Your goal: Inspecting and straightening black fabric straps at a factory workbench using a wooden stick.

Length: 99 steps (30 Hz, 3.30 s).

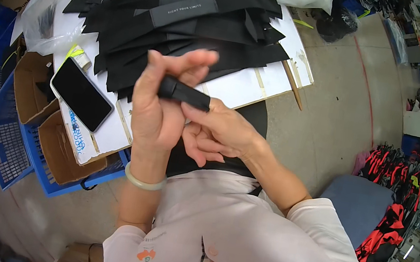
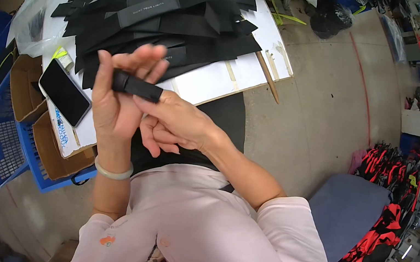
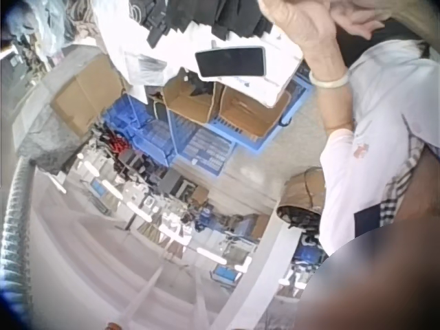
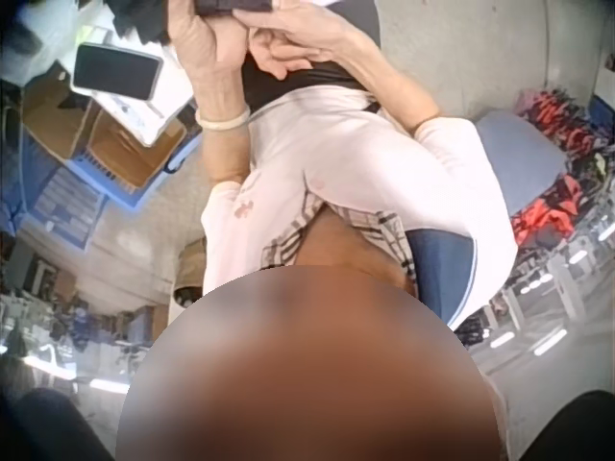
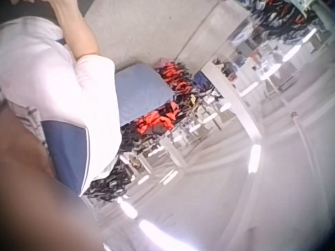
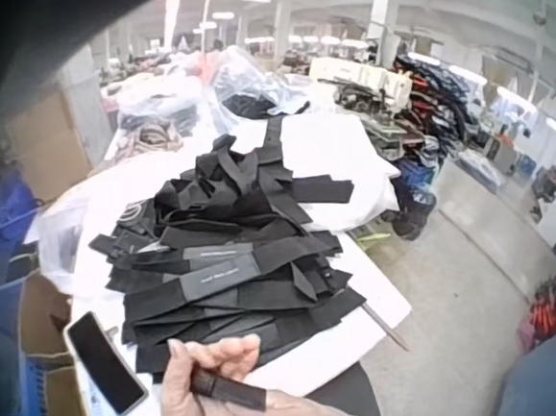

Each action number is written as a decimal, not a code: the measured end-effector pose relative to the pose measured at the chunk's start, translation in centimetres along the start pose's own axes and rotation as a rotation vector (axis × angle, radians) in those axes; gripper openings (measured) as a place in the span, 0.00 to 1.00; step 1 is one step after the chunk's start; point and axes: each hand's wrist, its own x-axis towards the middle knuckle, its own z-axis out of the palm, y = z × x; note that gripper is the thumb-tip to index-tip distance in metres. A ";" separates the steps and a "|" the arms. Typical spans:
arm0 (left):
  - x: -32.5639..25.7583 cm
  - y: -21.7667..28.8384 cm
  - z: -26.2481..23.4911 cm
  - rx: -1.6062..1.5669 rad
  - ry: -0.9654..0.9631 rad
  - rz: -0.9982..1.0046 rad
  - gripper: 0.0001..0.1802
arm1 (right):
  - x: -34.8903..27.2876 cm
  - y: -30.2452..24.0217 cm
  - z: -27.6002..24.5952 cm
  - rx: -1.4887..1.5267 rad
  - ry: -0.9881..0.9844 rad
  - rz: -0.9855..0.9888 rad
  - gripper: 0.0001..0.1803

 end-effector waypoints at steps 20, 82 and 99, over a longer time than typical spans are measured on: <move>0.8 -0.6 -1.2 -0.125 -0.068 -0.193 0.26 | -1.5 0.7 -0.1 0.665 0.078 -0.174 0.21; 0.4 -0.3 -3.3 0.028 0.400 -0.253 0.23 | 1.9 3.7 -0.1 -1.294 0.434 -0.396 0.07; 3.8 -0.3 2.4 -0.342 0.160 -0.439 0.26 | -11.3 5.1 -16.7 -1.119 1.398 -0.336 0.09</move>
